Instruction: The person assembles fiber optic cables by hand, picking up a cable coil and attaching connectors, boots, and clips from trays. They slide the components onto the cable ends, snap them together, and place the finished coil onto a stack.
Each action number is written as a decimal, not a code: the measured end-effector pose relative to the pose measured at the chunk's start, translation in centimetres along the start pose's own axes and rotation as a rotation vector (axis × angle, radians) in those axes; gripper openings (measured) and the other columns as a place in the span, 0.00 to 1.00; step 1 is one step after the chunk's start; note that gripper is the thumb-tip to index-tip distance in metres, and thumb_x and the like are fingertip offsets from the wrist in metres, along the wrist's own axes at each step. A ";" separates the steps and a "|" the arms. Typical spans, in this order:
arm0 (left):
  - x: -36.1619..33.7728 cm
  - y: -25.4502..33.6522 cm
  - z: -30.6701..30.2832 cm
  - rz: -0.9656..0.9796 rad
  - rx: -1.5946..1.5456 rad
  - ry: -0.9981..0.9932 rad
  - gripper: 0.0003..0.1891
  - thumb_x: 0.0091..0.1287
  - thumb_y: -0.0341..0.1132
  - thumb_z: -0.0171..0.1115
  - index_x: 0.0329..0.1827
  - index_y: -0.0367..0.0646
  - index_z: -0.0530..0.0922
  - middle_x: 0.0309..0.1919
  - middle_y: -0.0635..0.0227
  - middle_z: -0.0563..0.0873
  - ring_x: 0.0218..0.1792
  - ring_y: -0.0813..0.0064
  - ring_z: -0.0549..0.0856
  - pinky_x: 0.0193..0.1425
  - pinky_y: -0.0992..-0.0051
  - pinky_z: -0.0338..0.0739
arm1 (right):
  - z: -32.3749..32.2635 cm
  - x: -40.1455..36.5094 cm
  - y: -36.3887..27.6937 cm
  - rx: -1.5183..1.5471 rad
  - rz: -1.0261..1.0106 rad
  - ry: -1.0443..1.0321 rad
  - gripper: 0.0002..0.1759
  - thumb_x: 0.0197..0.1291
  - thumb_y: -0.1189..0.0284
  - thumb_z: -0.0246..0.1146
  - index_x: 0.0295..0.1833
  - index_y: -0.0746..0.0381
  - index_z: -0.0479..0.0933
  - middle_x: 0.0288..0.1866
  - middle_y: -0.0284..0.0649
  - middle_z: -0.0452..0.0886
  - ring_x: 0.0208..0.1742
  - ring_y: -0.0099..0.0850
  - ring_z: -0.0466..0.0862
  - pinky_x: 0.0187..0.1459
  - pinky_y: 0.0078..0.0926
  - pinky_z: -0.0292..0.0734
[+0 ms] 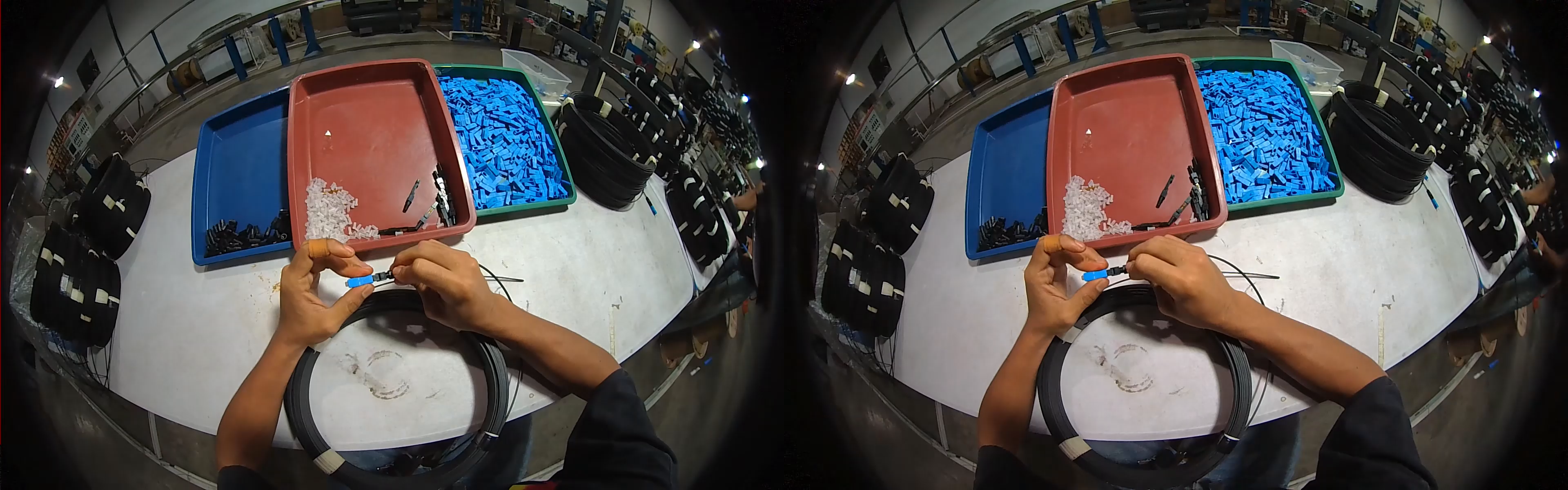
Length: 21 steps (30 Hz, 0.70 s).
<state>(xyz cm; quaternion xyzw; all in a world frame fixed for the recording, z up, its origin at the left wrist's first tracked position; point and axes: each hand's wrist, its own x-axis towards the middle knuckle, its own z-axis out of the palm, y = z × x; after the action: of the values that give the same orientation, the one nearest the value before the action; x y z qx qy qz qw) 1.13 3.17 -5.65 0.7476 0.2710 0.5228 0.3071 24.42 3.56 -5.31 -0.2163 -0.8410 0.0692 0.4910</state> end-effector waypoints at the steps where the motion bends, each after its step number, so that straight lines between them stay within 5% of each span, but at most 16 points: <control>1: 0.0 0.2 0.2 0.000 -0.001 0.000 0.26 0.57 0.19 0.76 0.54 0.41 0.72 0.41 0.62 0.87 0.48 0.74 0.87 0.60 0.71 0.79 | 0.0 -0.1 0.0 0.012 -0.015 -0.005 0.17 0.44 0.91 0.65 0.41 0.65 0.79 0.42 0.45 0.84 0.41 0.42 0.86 0.40 0.35 0.82; 9: 0.0 0.6 0.3 -0.001 0.122 -0.030 0.23 0.54 0.26 0.81 0.52 0.38 0.81 0.38 0.62 0.93 0.42 0.71 0.93 0.55 0.73 0.84 | -0.5 -0.2 0.2 0.042 -0.053 -0.075 0.17 0.41 0.89 0.66 0.41 0.66 0.77 0.42 0.44 0.81 0.43 0.44 0.84 0.40 0.37 0.81; 12: 0.2 0.4 0.2 0.043 0.195 -0.052 0.23 0.54 0.26 0.81 0.52 0.36 0.81 0.38 0.61 0.94 0.42 0.71 0.93 0.52 0.74 0.84 | -0.3 0.0 0.2 0.037 -0.076 -0.031 0.14 0.44 0.92 0.65 0.37 0.67 0.78 0.40 0.46 0.83 0.34 0.39 0.84 0.32 0.33 0.79; 21: 0.4 0.5 0.6 -0.038 0.108 -0.058 0.23 0.55 0.24 0.80 0.53 0.34 0.80 0.37 0.59 0.94 0.45 0.71 0.93 0.58 0.72 0.83 | 0.0 -0.2 0.3 0.062 -0.054 -0.044 0.14 0.44 0.92 0.66 0.36 0.67 0.76 0.39 0.45 0.83 0.35 0.42 0.85 0.33 0.35 0.80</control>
<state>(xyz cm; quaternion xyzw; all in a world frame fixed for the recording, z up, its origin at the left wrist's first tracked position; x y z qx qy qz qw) 1.90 3.04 -5.17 0.7729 0.3038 0.4794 0.2838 24.59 3.77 -5.52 -0.1766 -0.8546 0.0869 0.4806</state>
